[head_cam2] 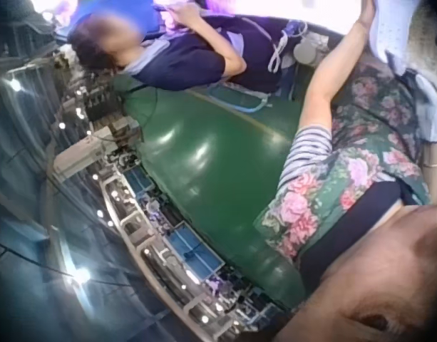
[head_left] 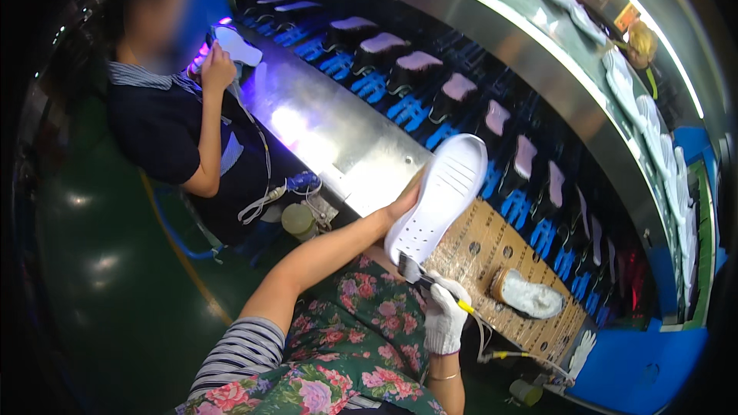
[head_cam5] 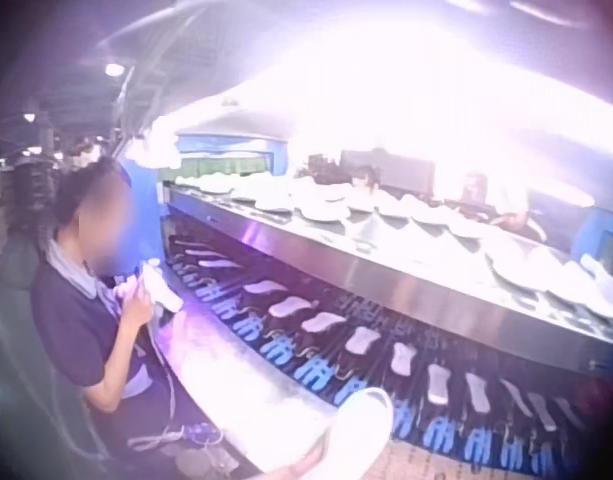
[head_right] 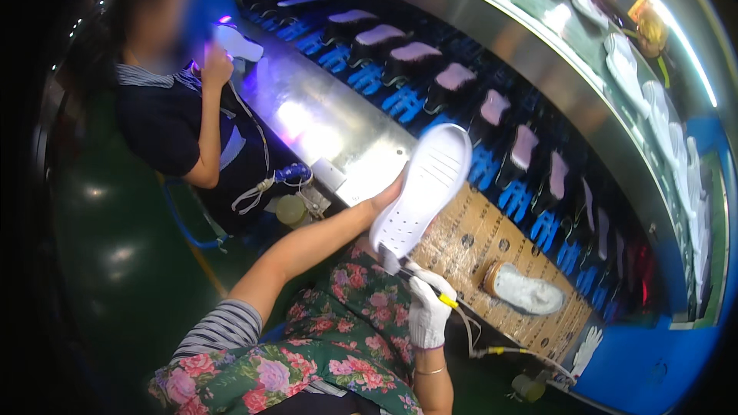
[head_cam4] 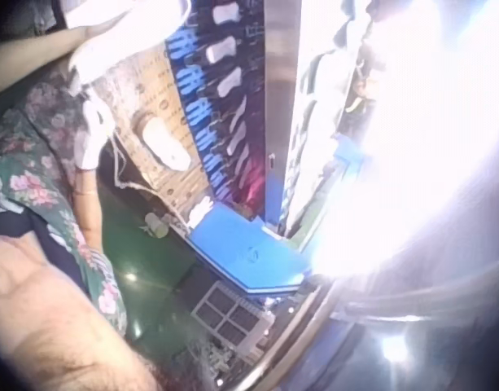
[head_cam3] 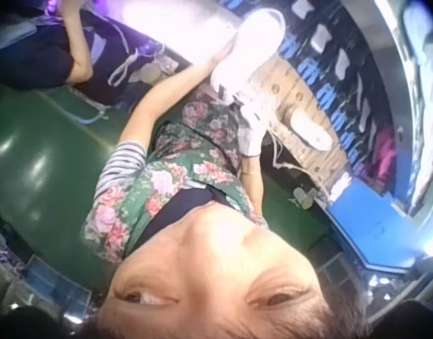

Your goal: The person repeatedly picks white slip-on shoes from a conveyor belt, uses a yellow-handled tool to trim or scrape the sole and edges, then places the shoes back on the belt. The process is repeated for multiple shoes in a factory setting.

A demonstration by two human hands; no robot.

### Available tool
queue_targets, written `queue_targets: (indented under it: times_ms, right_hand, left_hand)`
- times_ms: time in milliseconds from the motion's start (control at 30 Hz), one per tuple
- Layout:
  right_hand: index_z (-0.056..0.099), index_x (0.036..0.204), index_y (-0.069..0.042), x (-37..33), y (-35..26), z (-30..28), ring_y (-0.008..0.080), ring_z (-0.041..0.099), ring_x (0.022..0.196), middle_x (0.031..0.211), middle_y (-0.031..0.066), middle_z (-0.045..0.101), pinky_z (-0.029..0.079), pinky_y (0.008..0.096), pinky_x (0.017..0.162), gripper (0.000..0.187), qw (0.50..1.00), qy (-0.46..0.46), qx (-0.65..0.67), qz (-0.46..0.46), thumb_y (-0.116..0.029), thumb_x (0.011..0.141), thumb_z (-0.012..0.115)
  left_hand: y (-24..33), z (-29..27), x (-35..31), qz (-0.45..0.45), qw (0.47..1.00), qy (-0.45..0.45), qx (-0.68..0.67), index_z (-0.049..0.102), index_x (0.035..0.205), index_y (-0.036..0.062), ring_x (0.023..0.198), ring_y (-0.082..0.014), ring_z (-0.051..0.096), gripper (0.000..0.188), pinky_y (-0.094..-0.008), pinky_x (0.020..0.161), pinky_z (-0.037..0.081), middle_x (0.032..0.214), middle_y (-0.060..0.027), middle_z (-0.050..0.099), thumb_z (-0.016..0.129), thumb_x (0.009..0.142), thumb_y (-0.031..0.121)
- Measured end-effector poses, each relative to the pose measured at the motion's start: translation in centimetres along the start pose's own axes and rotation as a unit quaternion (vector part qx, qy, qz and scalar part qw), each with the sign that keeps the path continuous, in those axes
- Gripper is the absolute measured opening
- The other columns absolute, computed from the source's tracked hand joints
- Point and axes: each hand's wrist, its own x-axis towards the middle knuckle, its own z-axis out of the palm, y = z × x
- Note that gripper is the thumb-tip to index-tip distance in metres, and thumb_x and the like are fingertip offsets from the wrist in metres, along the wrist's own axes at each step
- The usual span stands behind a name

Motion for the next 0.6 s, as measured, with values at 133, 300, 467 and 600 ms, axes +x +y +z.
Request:
queue_targets:
  times_ms: [133, 300, 467, 600]
  right_hand:
    - [0.074, 0.116, 0.004, 1.0, 0.5, -1.1, 0.0270, 0.074, 0.104, 0.117, 0.0186, 0.076, 0.061, 0.0378, 0.094, 0.024, 0.998, 0.037, 0.051, -0.030, 0.005, 0.092, 0.070]
    - [0.073, 0.119, 0.002, 0.6, 1.2, -0.1, 0.0239, 0.072, 0.102, 0.118, 0.0142, 0.075, 0.059, 0.0353, 0.086, 0.025, 0.998, 0.044, 0.036, -0.016, -0.001, 0.095, 0.069]
    - [0.072, 0.118, 0.004, 0.1, 1.8, 0.7, 0.0240, 0.073, 0.102, 0.119, 0.0165, 0.075, 0.061, 0.0340, 0.086, 0.025, 0.999, 0.039, 0.033, 0.003, 0.004, 0.093, 0.069]
    - [0.074, 0.112, 0.004, -0.8, 1.2, 1.5, 0.0247, 0.073, 0.105, 0.121, 0.0198, 0.075, 0.059, 0.0348, 0.093, 0.024, 0.998, 0.035, -0.030, -0.048, 0.008, 0.089, 0.073]
  left_hand:
    - [-0.5, 3.7, -1.2, 0.190, 0.953, 0.237, 0.020, 0.044, 0.156, 0.0005, 0.137, -0.0402, 0.059, 0.066, -0.0576, 0.118, 0.047, 0.149, -0.0260, 0.058, 0.045, 0.111, 0.047]
    - [-1.8, 5.9, -9.8, 0.194, 0.964, 0.160, -0.085, 0.033, 0.167, 0.0098, 0.157, -0.0437, 0.032, 0.077, -0.0685, 0.125, 0.028, 0.169, -0.0207, 0.039, 0.044, 0.107, 0.057]
    - [-6.0, 10.3, -15.0, 0.041, 0.963, 0.094, -0.249, 0.029, 0.169, 0.0082, 0.142, -0.0559, 0.050, 0.086, -0.0742, 0.115, 0.039, 0.163, -0.0337, 0.040, 0.030, 0.108, 0.068]
    - [-9.5, 10.5, -15.2, 0.067, 0.961, 0.236, -0.126, 0.038, 0.164, 0.0043, 0.136, -0.0512, 0.058, 0.077, -0.0613, 0.113, 0.049, 0.155, -0.0319, 0.052, 0.046, 0.100, 0.048]
